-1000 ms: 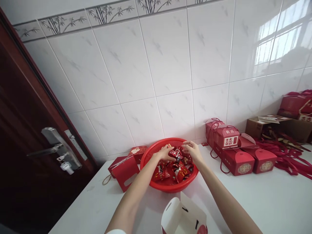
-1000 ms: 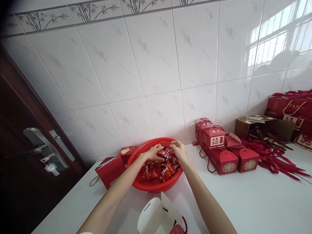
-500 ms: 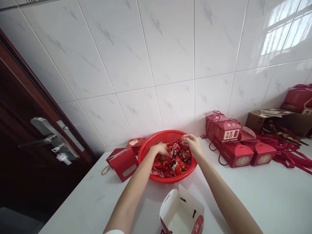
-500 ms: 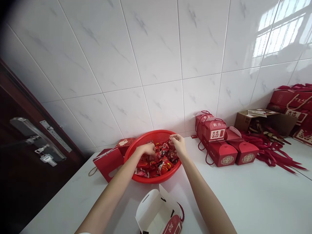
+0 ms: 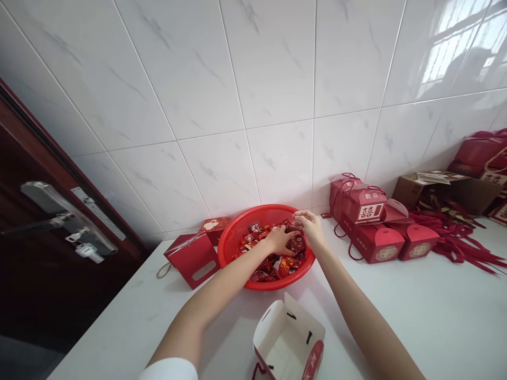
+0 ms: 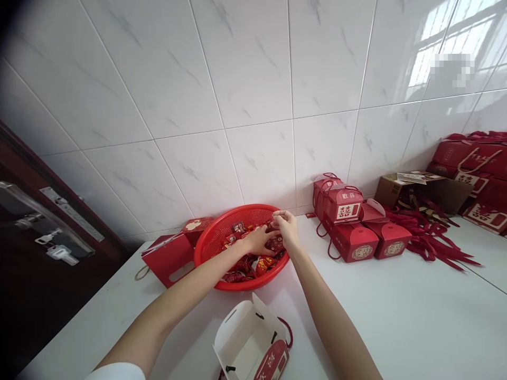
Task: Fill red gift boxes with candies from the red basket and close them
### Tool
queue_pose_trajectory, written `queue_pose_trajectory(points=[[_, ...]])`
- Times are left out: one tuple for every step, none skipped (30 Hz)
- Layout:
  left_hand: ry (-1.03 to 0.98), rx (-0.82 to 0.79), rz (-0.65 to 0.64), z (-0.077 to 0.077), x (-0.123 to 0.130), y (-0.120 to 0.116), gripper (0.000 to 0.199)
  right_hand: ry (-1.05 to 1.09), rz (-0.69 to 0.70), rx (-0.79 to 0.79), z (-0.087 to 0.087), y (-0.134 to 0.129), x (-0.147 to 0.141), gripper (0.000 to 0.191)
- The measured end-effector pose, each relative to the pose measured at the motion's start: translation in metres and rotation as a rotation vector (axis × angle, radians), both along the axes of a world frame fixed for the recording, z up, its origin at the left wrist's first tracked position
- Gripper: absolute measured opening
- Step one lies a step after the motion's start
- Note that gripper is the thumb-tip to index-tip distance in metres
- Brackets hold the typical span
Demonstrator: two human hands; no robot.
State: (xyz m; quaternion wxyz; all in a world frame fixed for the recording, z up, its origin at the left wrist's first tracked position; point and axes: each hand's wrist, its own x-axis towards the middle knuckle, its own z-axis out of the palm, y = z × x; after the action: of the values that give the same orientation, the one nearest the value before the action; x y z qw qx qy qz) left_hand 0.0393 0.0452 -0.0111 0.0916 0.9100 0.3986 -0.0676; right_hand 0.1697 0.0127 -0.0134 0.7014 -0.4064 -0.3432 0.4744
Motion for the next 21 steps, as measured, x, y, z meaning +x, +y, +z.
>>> queue_pose_trajectory(points=[[0.042, -0.004, 0.025, -0.001, 0.001, 0.0, 0.068, -0.002, -0.001, 0.002, 0.0, 0.0, 0.0, 0.018], [0.065, -0.014, 0.042, -0.001, 0.0, 0.001, 0.062, -0.005, -0.001, 0.003, 0.0, -0.001, 0.0, 0.018], [0.072, -0.028, 0.049, -0.001, -0.001, 0.003, 0.057, -0.008, 0.0, 0.004, 0.0, -0.001, 0.0, 0.018], [0.068, -0.041, 0.052, 0.0, -0.002, 0.006, 0.051, -0.011, 0.0, 0.005, 0.0, -0.001, 0.0, 0.018], [0.061, -0.057, 0.056, 0.001, -0.005, 0.009, 0.046, -0.013, 0.002, 0.005, 0.0, -0.001, 0.0, 0.018], [0.053, -0.077, 0.062, 0.003, -0.008, 0.012, 0.042, -0.016, 0.003, 0.006, 0.0, -0.001, 0.0, 0.018], [0.039, -0.097, 0.07, 0.005, -0.012, 0.014, 0.039, -0.019, 0.005, 0.006, -0.001, -0.001, 0.0, 0.018], [0.017, -0.113, 0.079, 0.007, -0.017, 0.017, 0.036, -0.023, 0.008, 0.006, -0.001, -0.001, 0.001, 0.018], [-0.014, -0.123, 0.089, 0.01, -0.023, 0.019, 0.034, -0.027, 0.01, 0.006, -0.001, -0.001, 0.0, 0.018], [-0.055, -0.127, 0.1, 0.013, -0.03, 0.02, 0.032, -0.033, 0.013, 0.006, -0.001, -0.001, 0.0, 0.018], [-0.105, -0.123, 0.113, 0.016, -0.037, 0.021, 0.031, -0.039, 0.016, 0.004, -0.001, -0.001, 0.0, 0.019], [-0.162, -0.112, 0.126, 0.02, -0.043, 0.021, 0.03, -0.046, 0.02, 0.001, -0.001, -0.001, 0.0, 0.019], [-0.225, -0.095, 0.137, 0.024, -0.049, 0.021, 0.029, -0.055, 0.026, -0.005, 0.0, -0.002, -0.001, 0.02], [-0.291, -0.073, 0.147, 0.027, -0.054, 0.02, 0.029, -0.065, 0.035, -0.011, 0.0, -0.002, -0.001, 0.022], [-0.357, -0.048, 0.154, 0.03, -0.057, 0.019, 0.03, -0.078, 0.048, -0.02, 0.001, -0.002, -0.002, 0.024], [-0.417, -0.022, 0.16, 0.032, -0.058, 0.018, 0.032, -0.092, 0.062, -0.03, 0.002, -0.003, -0.003, 0.026], [-0.468, 0.002, 0.164, 0.033, -0.058, 0.017, 0.034, -0.111, 0.085, -0.042, 0.003, -0.004, -0.003, 0.029], [-0.518, 0.026, 0.164, 0.034, -0.057, 0.017, 0.035, -0.134, 0.122, -0.051, 0.004, -0.005, -0.004, 0.031], [-0.57, 0.047, 0.161, 0.033, -0.055, 0.016, 0.036, -0.159, 0.172, -0.054, 0.004, -0.006, -0.005, 0.034], [-0.624, 0.065, 0.154, 0.032, -0.052, 0.016, 0.036, -0.181, 0.225, -0.05, 0.005, -0.007, -0.005, 0.036], [-0.674, 0.074, 0.145, 0.03, -0.049, 0.016, 0.035, -0.193, 0.268, -0.038, 0.005, -0.008, -0.006, 0.037]])
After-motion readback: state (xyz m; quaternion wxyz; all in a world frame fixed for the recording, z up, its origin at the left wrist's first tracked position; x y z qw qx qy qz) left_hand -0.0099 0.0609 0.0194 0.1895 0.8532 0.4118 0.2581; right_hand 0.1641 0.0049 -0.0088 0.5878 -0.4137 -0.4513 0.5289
